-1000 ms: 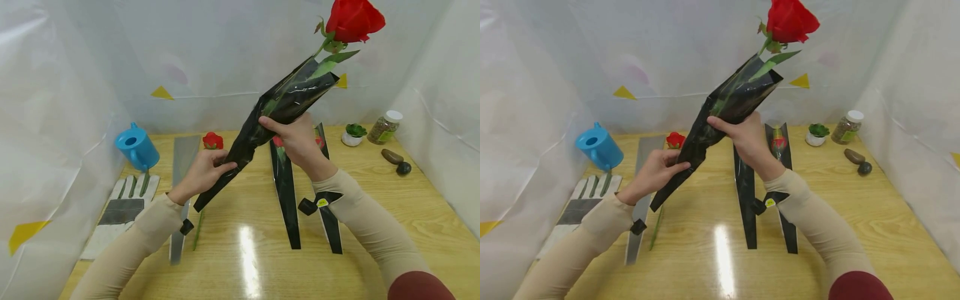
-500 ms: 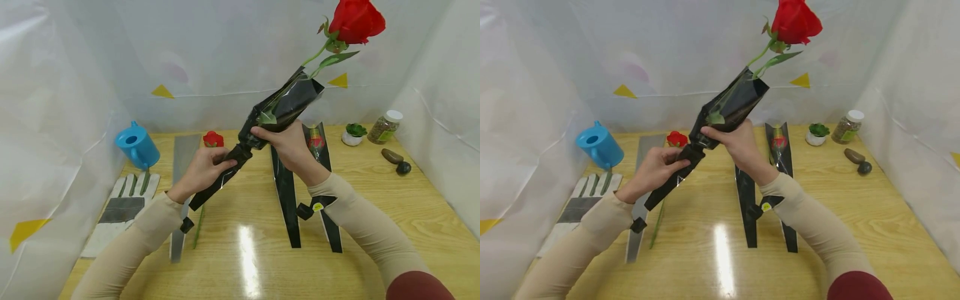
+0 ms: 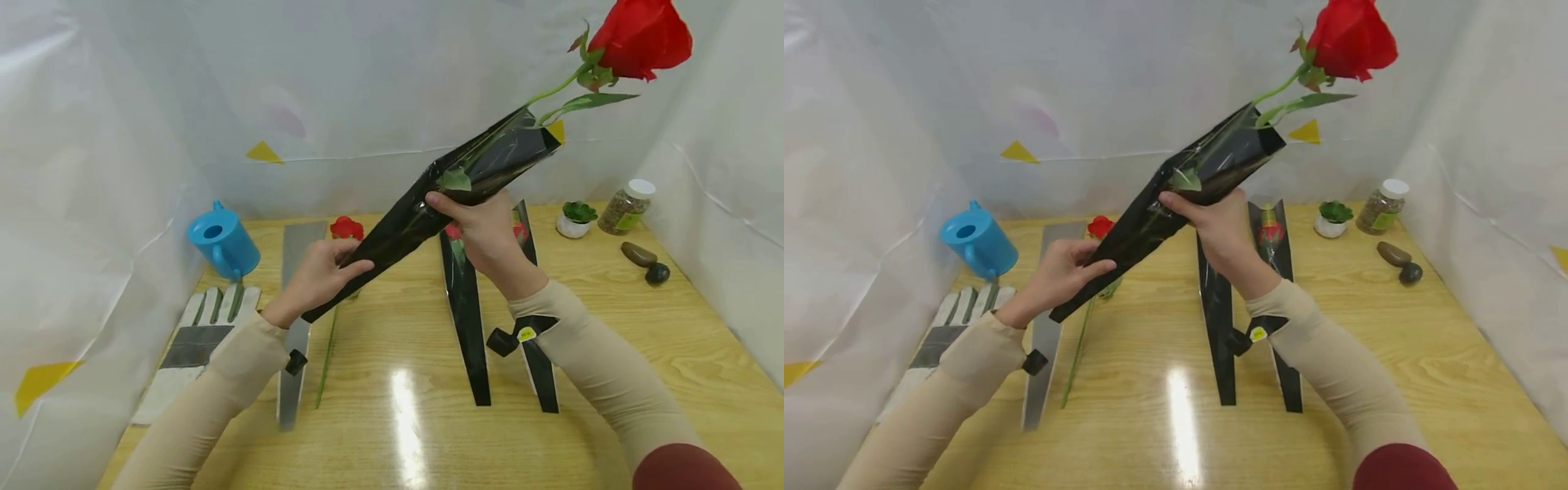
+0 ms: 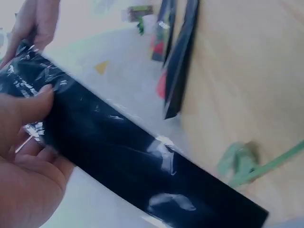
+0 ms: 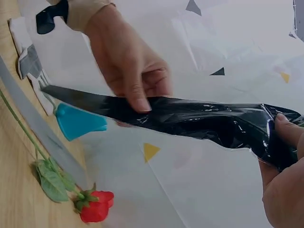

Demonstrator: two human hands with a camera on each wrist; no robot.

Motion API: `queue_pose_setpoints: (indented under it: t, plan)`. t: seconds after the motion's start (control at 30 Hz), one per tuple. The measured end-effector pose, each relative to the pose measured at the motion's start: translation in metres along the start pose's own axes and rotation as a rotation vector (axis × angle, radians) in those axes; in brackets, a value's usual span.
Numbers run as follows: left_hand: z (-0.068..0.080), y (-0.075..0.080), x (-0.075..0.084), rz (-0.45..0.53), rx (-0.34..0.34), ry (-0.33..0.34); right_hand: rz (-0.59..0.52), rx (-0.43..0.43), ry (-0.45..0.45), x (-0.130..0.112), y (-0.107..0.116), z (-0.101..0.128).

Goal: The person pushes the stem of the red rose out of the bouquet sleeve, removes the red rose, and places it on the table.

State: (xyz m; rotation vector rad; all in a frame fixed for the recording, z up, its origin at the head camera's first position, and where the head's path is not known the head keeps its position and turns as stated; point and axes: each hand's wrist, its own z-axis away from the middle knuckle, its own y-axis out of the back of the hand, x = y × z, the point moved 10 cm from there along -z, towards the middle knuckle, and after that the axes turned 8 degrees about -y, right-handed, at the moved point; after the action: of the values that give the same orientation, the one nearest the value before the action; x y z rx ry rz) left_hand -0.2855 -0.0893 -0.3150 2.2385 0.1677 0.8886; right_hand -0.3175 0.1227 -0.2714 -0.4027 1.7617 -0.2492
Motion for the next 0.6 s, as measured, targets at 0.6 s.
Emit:
queue_pose_setpoints:
  t: [0.6]
  plan:
    - [-0.031, 0.017, 0.026, 0.167, 0.011, -0.006, -0.028, -0.188, 0.030, 0.002, -0.028, 0.013]
